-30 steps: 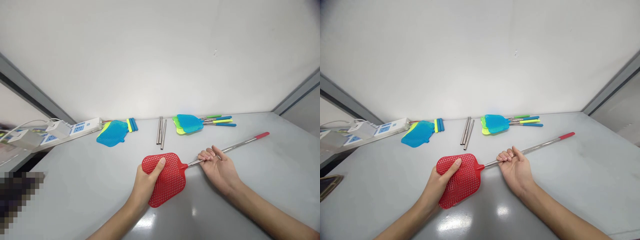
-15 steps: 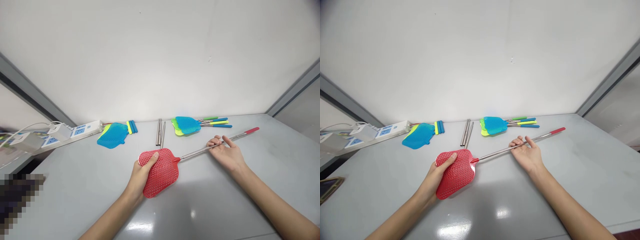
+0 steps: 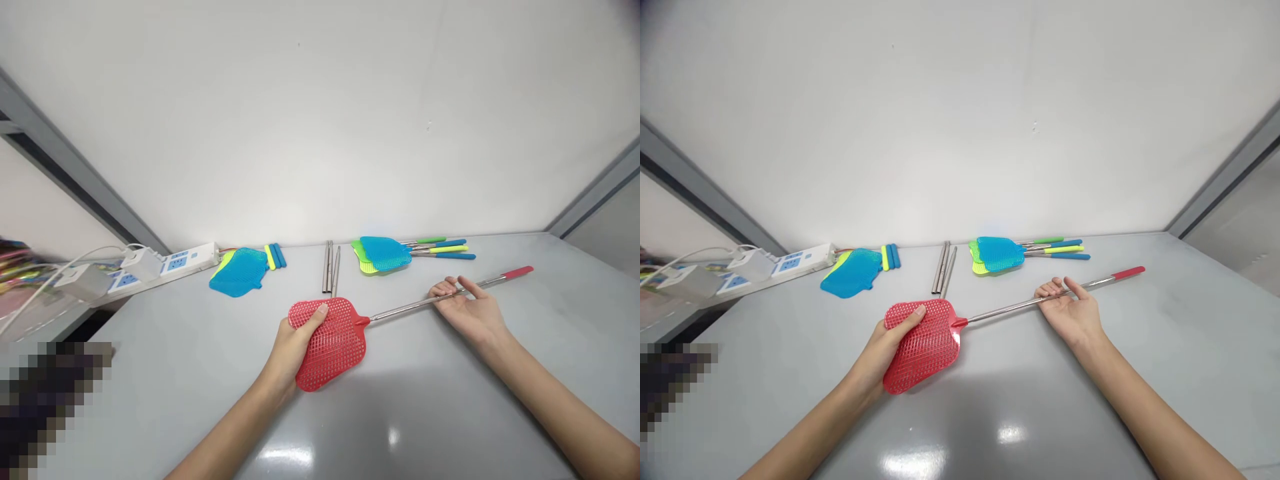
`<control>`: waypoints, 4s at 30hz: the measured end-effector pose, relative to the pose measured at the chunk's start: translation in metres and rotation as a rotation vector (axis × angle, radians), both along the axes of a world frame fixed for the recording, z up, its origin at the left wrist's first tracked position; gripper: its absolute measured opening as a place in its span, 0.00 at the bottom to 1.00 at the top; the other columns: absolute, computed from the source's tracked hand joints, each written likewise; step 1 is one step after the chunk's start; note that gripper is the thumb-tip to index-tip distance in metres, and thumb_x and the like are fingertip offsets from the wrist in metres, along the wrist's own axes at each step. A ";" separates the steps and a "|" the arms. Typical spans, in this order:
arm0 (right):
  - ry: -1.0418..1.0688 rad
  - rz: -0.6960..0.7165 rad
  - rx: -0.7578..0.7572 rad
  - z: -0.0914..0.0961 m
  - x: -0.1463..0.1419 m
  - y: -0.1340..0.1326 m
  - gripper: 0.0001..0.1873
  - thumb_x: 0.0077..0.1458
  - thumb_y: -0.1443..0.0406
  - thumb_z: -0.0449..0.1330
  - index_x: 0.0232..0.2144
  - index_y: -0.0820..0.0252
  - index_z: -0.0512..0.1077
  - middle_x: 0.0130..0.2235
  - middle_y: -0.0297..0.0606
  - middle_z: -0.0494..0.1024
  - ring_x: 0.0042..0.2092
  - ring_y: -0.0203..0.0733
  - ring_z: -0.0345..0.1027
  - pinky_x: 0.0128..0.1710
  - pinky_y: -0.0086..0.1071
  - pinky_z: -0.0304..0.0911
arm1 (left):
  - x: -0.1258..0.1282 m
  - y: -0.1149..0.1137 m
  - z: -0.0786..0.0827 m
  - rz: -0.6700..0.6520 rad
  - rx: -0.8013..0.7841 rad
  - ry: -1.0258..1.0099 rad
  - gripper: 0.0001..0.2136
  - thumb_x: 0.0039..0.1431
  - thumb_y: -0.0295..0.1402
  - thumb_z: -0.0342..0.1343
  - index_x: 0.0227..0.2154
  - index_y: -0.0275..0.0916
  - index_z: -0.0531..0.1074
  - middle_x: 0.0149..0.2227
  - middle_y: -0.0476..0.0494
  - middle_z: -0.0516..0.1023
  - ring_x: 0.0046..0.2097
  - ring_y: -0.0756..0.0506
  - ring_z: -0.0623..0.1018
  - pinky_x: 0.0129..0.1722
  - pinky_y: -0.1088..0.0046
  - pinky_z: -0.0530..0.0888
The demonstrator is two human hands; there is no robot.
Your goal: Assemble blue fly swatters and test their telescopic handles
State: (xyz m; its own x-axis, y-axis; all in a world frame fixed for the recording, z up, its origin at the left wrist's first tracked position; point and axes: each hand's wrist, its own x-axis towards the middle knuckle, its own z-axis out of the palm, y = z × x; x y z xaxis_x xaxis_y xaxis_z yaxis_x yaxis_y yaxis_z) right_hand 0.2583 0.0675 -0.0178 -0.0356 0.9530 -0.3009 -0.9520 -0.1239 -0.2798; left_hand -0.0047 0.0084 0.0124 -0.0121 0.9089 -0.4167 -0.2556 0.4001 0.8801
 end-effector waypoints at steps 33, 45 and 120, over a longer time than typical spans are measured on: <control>-0.052 -0.248 -0.055 -0.006 0.013 0.002 0.15 0.45 0.74 0.41 0.19 0.59 0.35 0.15 0.25 0.41 0.14 0.30 0.37 0.13 0.26 0.47 | -0.021 0.015 0.000 -0.092 0.009 0.040 0.19 0.45 0.41 0.56 0.38 0.33 0.69 0.36 0.34 0.76 0.33 0.41 0.76 0.32 0.67 0.73; -0.044 -0.248 -0.040 -0.008 0.010 0.001 0.16 0.46 0.74 0.41 0.19 0.59 0.34 0.15 0.25 0.41 0.15 0.31 0.37 0.14 0.26 0.46 | -0.023 0.018 -0.002 -0.082 0.002 0.027 0.19 0.45 0.40 0.56 0.39 0.33 0.69 0.35 0.35 0.76 0.32 0.41 0.76 0.32 0.67 0.73; -0.088 -0.146 -0.039 0.001 -0.037 -0.032 0.19 0.52 0.71 0.45 0.16 0.59 0.37 0.14 0.25 0.40 0.15 0.30 0.38 0.15 0.25 0.49 | -0.007 0.013 -0.009 -0.092 0.108 0.201 0.14 0.44 0.42 0.56 0.27 0.35 0.70 0.25 0.45 0.76 0.28 0.46 0.75 0.29 0.72 0.71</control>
State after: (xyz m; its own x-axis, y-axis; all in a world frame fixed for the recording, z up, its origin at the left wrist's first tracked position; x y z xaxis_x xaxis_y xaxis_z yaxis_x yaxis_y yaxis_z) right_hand 0.2211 0.0354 -0.0172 0.1301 0.9336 -0.3339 -0.9329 0.0012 -0.3602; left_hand -0.0120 0.0210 0.0039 0.0000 0.9491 -0.3150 -0.0380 0.3148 0.9484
